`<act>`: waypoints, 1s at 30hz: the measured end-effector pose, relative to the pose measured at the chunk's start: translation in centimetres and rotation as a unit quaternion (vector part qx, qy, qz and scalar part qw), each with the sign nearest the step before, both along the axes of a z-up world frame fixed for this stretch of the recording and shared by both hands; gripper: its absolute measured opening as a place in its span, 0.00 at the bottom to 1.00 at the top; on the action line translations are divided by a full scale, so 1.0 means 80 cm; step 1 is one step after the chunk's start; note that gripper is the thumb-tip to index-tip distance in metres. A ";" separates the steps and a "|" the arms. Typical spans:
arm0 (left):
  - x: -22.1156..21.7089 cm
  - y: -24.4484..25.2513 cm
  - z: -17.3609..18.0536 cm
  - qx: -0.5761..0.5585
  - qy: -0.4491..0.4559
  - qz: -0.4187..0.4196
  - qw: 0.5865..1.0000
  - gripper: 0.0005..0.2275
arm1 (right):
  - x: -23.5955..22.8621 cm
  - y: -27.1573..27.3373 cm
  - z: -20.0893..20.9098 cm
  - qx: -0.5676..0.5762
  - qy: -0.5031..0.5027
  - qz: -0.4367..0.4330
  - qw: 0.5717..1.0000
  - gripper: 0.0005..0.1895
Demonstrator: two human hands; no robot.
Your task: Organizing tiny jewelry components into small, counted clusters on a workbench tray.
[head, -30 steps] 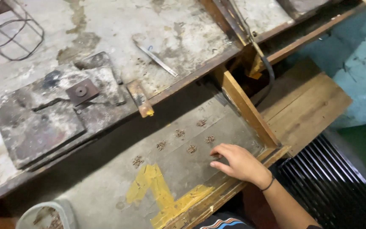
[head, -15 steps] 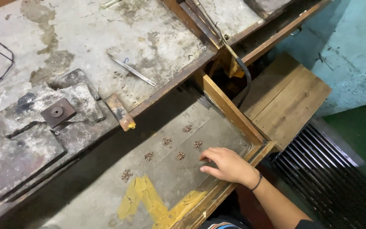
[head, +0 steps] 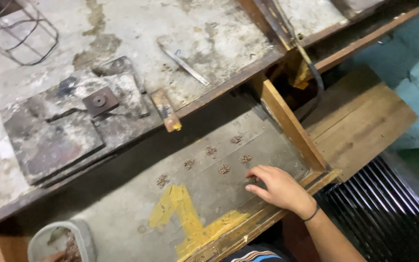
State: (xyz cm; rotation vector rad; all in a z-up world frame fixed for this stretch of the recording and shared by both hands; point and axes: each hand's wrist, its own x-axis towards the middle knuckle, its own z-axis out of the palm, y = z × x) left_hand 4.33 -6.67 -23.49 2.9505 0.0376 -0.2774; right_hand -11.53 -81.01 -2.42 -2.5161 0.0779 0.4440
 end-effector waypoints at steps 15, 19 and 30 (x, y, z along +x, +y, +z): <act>-0.060 -0.224 0.264 -0.058 0.107 0.031 0.992 0.24 | 0.017 0.023 0.005 -0.021 0.087 -0.073 0.993 0.19; -0.061 -0.221 0.240 0.003 0.084 -0.022 0.996 0.26 | 0.026 0.033 0.013 -0.037 0.082 -0.068 0.994 0.20; -0.054 -0.219 0.268 -0.128 0.033 0.019 0.991 0.11 | 0.030 0.044 0.028 -0.029 -0.006 0.003 1.000 0.19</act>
